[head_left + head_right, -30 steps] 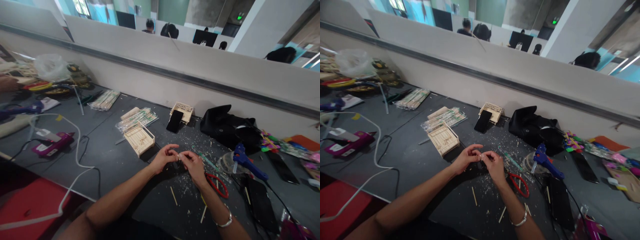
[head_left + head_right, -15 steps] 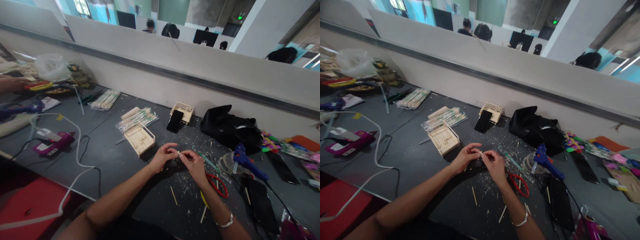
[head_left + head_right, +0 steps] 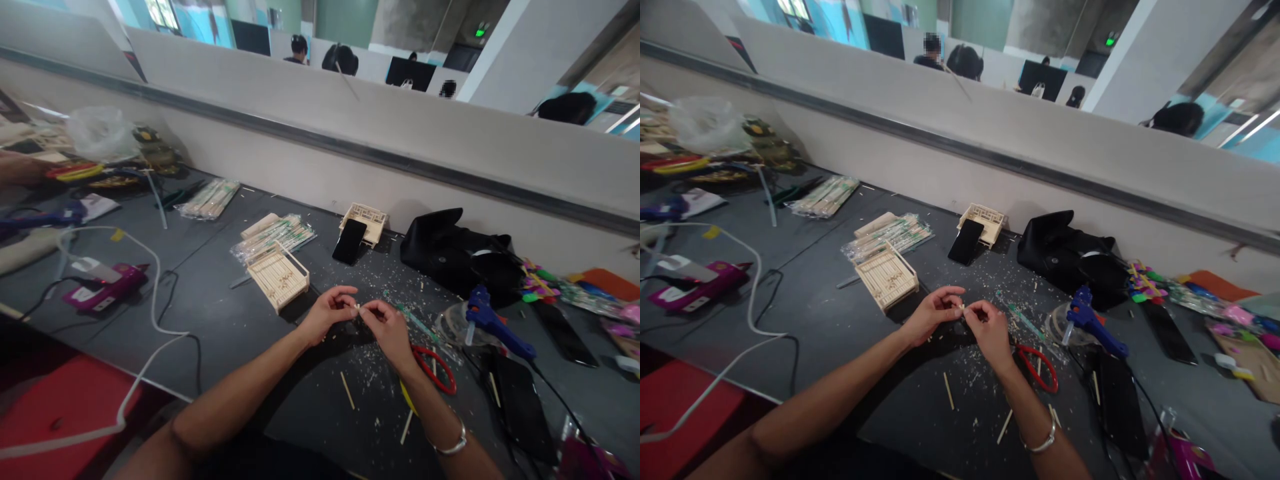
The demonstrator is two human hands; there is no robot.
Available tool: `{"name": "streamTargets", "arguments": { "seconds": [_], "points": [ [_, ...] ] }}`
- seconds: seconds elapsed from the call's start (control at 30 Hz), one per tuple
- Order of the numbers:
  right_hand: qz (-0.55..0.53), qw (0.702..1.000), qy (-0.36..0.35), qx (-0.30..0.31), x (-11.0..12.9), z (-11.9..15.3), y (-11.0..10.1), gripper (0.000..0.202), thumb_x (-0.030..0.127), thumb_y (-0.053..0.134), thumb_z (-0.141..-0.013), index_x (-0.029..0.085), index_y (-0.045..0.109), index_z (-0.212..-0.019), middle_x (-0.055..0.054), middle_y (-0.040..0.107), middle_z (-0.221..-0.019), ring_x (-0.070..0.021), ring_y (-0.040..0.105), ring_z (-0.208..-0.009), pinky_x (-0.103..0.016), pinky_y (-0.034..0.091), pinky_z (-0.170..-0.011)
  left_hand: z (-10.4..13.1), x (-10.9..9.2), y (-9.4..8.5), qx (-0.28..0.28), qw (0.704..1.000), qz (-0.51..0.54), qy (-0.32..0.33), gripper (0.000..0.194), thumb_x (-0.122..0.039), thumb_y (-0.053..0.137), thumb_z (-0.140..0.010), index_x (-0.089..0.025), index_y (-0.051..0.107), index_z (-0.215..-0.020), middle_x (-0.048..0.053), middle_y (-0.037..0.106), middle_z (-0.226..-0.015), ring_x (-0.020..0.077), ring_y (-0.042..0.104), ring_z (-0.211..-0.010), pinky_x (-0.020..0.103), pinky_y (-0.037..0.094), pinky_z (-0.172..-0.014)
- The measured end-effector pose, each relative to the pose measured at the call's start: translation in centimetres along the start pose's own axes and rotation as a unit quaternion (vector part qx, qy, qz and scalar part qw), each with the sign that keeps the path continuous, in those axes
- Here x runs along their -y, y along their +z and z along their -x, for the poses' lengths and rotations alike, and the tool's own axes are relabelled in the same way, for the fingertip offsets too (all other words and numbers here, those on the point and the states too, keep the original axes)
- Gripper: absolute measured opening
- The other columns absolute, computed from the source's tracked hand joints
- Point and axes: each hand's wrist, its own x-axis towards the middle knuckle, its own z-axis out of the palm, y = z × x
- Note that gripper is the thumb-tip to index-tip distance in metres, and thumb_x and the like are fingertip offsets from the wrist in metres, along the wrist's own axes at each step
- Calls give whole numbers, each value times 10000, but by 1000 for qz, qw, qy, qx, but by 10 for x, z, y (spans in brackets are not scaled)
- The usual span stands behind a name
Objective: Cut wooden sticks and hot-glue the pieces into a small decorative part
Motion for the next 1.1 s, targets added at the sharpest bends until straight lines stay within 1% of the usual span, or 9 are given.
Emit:
{"name": "streamTargets", "arguments": {
  "seconds": [0.2,0.3,0.4,0.53,0.67,0.8,0.9,1.0,1.1],
  "points": [
    [-6,1000,13,3,1,0,0,232,450,600,-712,237,611,-621,19,600,-539,-157,526,-512,-260,407,-483,0,2,0,-2,1000,-8,11,522,-245,927,-531,-177,699,-996,-30,656,-735,101,599,-685,235,486,-703],
    [-5,1000,19,2,2,1,-1,241,457,596,-722,235,607,-630,20,588,-534,-153,513,-502,-257,389,-469,-1,3,-2,8,1000,-5,9,537,-244,926,-533,-177,694,-1014,-15,673,-763,117,615,-704,253,492,-717],
    [1,1000,25,-1,1,0,-2,243,457,598,-726,232,607,-635,18,592,-540,-153,513,-507,-255,383,-469,-1,2,-1,11,1000,-2,18,504,-257,915,-562,-176,701,-1011,-10,680,-775,113,612,-694,248,484,-710],
    [9,1000,27,3,0,-1,-3,242,452,597,-721,229,614,-628,12,611,-551,-157,525,-515,-257,394,-476,0,-2,0,-10,999,20,25,455,-310,912,-574,-165,727,-963,-7,682,-745,94,586,-652,235,462,-696],
    [18,999,27,18,2,-2,-4,226,433,604,-703,228,624,-608,9,628,-551,-161,539,-519,-264,423,-505,-1,-4,-1,-24,1000,18,0,421,-363,893,-597,-156,744,-932,5,685,-715,96,574,-631,240,446,-675],
    [23,999,25,30,4,-4,-6,210,418,606,-676,227,636,-595,-1,654,-578,-171,570,-563,-270,456,-558,-1,0,-2,-17,1000,-22,-12,417,-350,901,-573,-152,742,-903,-3,678,-702,98,574,-626,247,448,-675],
    [22,999,25,40,4,-4,-6,203,410,611,-673,225,642,-597,-1,656,-581,-171,574,-563,-270,458,-560,-2,1,-2,-19,999,-33,-11,428,-330,911,-545,-153,737,-893,-18,672,-681,90,576,-600,237,448,-656],
    [16,998,28,48,3,-3,-7,227,432,606,-708,224,656,-632,5,637,-563,-171,566,-538,-270,441,-523,-1,1,-2,-20,999,-24,-14,425,-329,908,-545,-150,731,-887,-18,673,-669,95,587,-585,237,459,-634],
    [11,998,32,49,2,-3,-7,286,487,583,-756,225,670,-682,9,606,-535,-170,543,-501,-267,400,-460,-1,0,-1,-38,999,-7,-5,421,-330,910,-543,-151,728,-878,-13,680,-682,102,608,-599,237,478,-635]
  ]
}}
